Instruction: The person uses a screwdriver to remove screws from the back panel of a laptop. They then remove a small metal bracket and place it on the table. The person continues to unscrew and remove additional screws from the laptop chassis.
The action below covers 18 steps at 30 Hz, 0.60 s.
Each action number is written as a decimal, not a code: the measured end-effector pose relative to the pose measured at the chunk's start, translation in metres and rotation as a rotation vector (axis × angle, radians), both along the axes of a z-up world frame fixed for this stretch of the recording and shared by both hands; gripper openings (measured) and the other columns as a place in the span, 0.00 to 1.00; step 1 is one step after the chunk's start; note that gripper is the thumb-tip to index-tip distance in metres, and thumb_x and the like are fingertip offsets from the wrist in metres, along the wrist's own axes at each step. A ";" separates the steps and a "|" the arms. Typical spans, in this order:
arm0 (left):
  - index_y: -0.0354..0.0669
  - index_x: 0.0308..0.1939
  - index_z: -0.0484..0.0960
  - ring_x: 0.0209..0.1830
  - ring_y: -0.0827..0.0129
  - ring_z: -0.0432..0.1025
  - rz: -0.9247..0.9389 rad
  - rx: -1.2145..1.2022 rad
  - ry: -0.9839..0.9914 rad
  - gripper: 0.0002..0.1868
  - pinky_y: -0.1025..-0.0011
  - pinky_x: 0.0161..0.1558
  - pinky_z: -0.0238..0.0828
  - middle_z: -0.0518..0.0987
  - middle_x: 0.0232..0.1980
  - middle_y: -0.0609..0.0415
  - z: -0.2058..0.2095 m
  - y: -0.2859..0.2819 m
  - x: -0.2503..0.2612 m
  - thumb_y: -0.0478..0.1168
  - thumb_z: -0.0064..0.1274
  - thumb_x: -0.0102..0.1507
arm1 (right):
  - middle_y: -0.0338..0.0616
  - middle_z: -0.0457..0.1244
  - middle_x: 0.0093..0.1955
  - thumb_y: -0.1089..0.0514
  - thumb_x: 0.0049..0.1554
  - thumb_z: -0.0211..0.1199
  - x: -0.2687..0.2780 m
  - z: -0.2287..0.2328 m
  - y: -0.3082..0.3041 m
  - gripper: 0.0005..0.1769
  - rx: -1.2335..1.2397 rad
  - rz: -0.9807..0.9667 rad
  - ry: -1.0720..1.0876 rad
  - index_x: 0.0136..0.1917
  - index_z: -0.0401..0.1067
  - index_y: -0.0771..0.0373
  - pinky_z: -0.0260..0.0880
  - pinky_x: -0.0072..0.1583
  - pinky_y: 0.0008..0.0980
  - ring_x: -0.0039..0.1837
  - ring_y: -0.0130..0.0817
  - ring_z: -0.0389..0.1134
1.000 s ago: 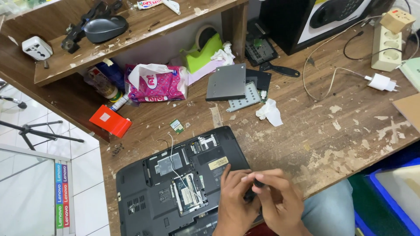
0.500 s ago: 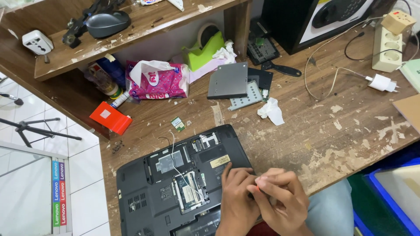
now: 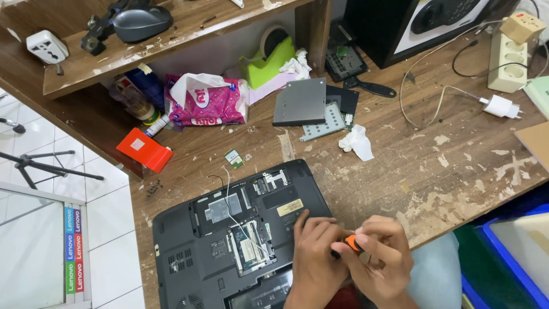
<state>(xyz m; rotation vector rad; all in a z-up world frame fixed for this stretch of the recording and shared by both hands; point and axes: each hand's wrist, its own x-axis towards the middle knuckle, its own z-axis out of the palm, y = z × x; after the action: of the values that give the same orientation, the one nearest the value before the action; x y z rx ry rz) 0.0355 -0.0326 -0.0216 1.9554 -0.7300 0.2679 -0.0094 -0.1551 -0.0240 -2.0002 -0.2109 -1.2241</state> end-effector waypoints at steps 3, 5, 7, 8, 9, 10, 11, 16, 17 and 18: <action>0.47 0.33 0.78 0.47 0.59 0.78 0.005 0.009 -0.001 0.07 0.44 0.75 0.56 0.80 0.34 0.59 0.006 0.000 0.000 0.40 0.57 0.66 | 0.51 0.64 0.52 0.61 0.58 0.78 -0.002 0.006 0.002 0.26 -0.018 -0.009 -0.008 0.65 0.69 0.55 0.80 0.53 0.40 0.48 0.40 0.70; 0.46 0.33 0.77 0.45 0.59 0.77 -0.005 0.009 0.011 0.07 0.44 0.74 0.57 0.78 0.33 0.57 0.007 0.000 0.000 0.39 0.56 0.65 | 0.49 0.65 0.49 0.62 0.59 0.76 -0.003 0.013 0.002 0.24 -0.019 -0.007 0.014 0.65 0.71 0.56 0.81 0.52 0.40 0.47 0.41 0.70; 0.46 0.39 0.82 0.53 0.57 0.80 -0.010 -0.040 0.025 0.09 0.41 0.76 0.55 0.84 0.40 0.56 0.002 0.001 0.000 0.46 0.61 0.66 | 0.47 0.69 0.53 0.60 0.64 0.69 -0.003 0.018 -0.001 0.20 -0.009 0.054 0.108 0.68 0.70 0.59 0.74 0.54 0.38 0.51 0.40 0.72; 0.46 0.39 0.82 0.53 0.57 0.80 -0.012 -0.041 0.029 0.09 0.41 0.76 0.55 0.84 0.40 0.56 0.004 0.002 0.000 0.46 0.61 0.66 | 0.47 0.69 0.53 0.60 0.64 0.69 -0.003 0.020 -0.003 0.20 -0.010 0.052 0.111 0.68 0.70 0.59 0.74 0.54 0.38 0.51 0.40 0.72; 0.44 0.41 0.83 0.54 0.56 0.80 -0.026 -0.042 0.023 0.09 0.40 0.76 0.54 0.85 0.43 0.54 0.006 0.003 0.000 0.45 0.60 0.67 | 0.50 0.70 0.58 0.62 0.67 0.64 -0.002 0.020 -0.006 0.19 -0.029 0.098 0.140 0.70 0.68 0.59 0.73 0.58 0.39 0.53 0.39 0.73; 0.42 0.44 0.84 0.55 0.55 0.80 -0.041 -0.042 0.018 0.09 0.39 0.76 0.53 0.87 0.47 0.52 0.008 0.004 0.001 0.44 0.58 0.69 | 0.53 0.72 0.64 0.63 0.70 0.60 -0.002 0.021 -0.008 0.19 -0.047 0.144 0.168 0.72 0.66 0.59 0.73 0.61 0.39 0.56 0.38 0.75; 0.42 0.44 0.84 0.55 0.55 0.80 -0.042 -0.043 0.022 0.09 0.39 0.76 0.53 0.87 0.47 0.52 0.009 0.004 0.000 0.44 0.58 0.69 | 0.53 0.72 0.64 0.63 0.70 0.60 -0.003 0.020 -0.007 0.19 -0.047 0.142 0.172 0.72 0.66 0.59 0.73 0.61 0.39 0.56 0.38 0.75; 0.46 0.38 0.84 0.51 0.56 0.80 -0.022 -0.014 0.015 0.10 0.38 0.73 0.55 0.83 0.38 0.56 0.007 0.003 -0.001 0.47 0.58 0.67 | 0.55 0.66 0.58 0.54 0.65 0.69 -0.008 0.010 -0.008 0.25 -0.061 0.019 0.105 0.71 0.63 0.52 0.79 0.61 0.48 0.58 0.44 0.72; 0.46 0.38 0.84 0.51 0.56 0.80 -0.026 -0.016 0.020 0.10 0.38 0.73 0.55 0.83 0.38 0.56 0.007 0.002 -0.001 0.47 0.58 0.67 | 0.55 0.66 0.58 0.54 0.65 0.69 -0.009 0.011 -0.007 0.25 -0.063 0.014 0.110 0.71 0.63 0.52 0.79 0.61 0.48 0.58 0.44 0.72; 0.46 0.37 0.83 0.50 0.56 0.79 -0.015 -0.005 0.015 0.08 0.40 0.74 0.56 0.83 0.37 0.57 0.008 0.001 -0.001 0.44 0.60 0.66 | 0.52 0.63 0.57 0.57 0.63 0.74 -0.009 0.012 -0.007 0.29 -0.048 -0.006 0.093 0.72 0.64 0.49 0.76 0.55 0.43 0.50 0.41 0.68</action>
<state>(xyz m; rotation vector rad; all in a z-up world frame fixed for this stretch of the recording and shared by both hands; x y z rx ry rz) 0.0343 -0.0312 -0.0137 1.9442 -0.7333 0.2449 -0.0187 -0.1619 -0.0121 -2.0948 -0.1901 -1.1368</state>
